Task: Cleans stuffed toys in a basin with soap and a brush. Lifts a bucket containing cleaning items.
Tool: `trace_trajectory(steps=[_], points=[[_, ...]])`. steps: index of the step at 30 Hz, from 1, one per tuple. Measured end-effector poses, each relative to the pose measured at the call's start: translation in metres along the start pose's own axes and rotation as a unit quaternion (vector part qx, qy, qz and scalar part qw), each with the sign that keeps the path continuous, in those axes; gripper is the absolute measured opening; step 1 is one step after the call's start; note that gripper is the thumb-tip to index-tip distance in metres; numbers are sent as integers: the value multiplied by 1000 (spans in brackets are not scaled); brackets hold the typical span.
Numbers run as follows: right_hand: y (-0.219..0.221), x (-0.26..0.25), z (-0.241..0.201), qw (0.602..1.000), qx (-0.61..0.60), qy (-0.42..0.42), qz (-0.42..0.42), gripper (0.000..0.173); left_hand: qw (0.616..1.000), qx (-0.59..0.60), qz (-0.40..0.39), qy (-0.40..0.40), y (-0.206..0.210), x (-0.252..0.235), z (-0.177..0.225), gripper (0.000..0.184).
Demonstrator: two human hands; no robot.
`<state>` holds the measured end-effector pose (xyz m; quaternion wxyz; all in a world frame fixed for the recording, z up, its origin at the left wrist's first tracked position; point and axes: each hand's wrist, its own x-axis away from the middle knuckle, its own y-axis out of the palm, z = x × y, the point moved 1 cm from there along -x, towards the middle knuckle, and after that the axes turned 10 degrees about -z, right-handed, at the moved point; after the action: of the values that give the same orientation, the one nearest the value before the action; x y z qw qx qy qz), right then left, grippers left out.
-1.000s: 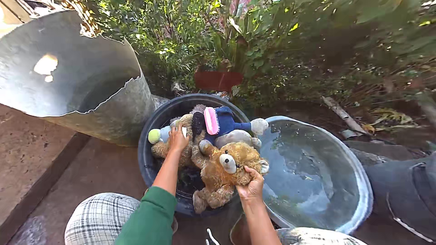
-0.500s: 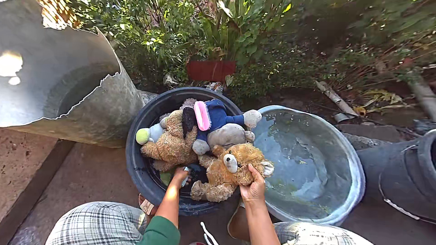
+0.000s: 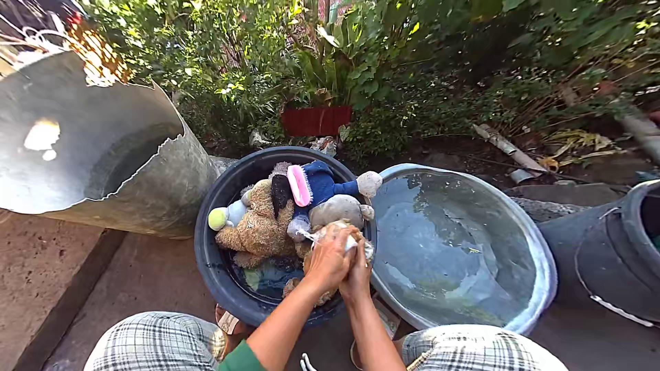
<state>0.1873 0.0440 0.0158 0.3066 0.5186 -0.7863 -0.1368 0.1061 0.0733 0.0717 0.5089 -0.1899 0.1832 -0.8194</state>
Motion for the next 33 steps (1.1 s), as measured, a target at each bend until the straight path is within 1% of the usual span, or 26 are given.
trace_trajectory(steps=[1,2,4,5,6,7,9,10,11,12,13,15,16,17,18,19,20,21,22,23,25,26,28,29,31,33], points=[[4,2,1,1000,9,3,-5,36,996,-83,-9,-41,0,-14,3,38],[6,5,2,1000,10,9,-8,38,987,-117,-17,-106,-5,-30,0,39],[6,10,6,1000,13,20,-1,39,971,-31,-54,-230,-16,-58,-16,45],[4,12,7,1000,11,24,3,38,965,11,-55,-257,-16,-61,-20,46],[3,13,7,1000,10,26,4,38,966,4,-42,-256,-11,-51,-15,46],[1,11,6,1000,12,22,1,38,974,-45,-10,-220,1,-33,-7,44],[-5,8,4,999,49,-7,-4,40,982,-146,102,-61,39,8,-6,40],[-7,8,4,998,64,-14,0,39,971,-171,166,19,53,18,-14,36],[-7,8,7,998,56,-10,-2,37,966,-177,183,42,54,19,-20,35],[-6,9,10,999,31,4,-9,37,973,-169,157,5,43,13,-19,36],[-4,11,13,1000,10,23,-13,36,982,-139,98,-79,25,2,-15,39],[4,20,17,999,4,46,-21,34,971,-19,-5,-237,-15,-32,-25,40],[8,24,16,999,9,48,-24,33,962,44,-28,-267,-26,-45,-37,40],[10,26,15,998,13,47,-25,32,961,55,-40,-269,-30,-47,-42,41],[9,25,12,999,12,46,-25,32,969,18,-35,-245,-27,-38,-34,41],[9,21,11,999,8,43,-29,34,982,-36,-6,-187,-19,-22,-25,39],[8,18,12,999,2,42,-31,35,990,-78,45,-107,-6,-2,-21,37],[6,16,13,999,-4,43,-31,35,989,-106,94,-34,9,14,-24,35],[5,16,16,999,-4,45,-29,35,984,-126,128,8,18,23,-32,34],[4,17,19,999,3,47,-26,34,984,-122,127,6,15,24,-39,34],[4,20,21,998,20,57,-34,34,990,-81,76,-87,-20,6,-52,37],[6,22,20,997,26,62,-44,34,984,-79,69,-145,-44,-6,-60,39],[9,24,18,996,32,64,-54,33,960,-121,100,-230,-88,-24,-82,40],[8,24,18,996,30,64,-54,33,949,-143,111,-256,-105,-30,-94,42],[5,20,18,997,24,67,-43,35,933,-170,88,-306,-130,-39,-119,50],[-1,13,18,997,10,72,-20,39,926,-185,61,-322,-133,-35,-125,57]])
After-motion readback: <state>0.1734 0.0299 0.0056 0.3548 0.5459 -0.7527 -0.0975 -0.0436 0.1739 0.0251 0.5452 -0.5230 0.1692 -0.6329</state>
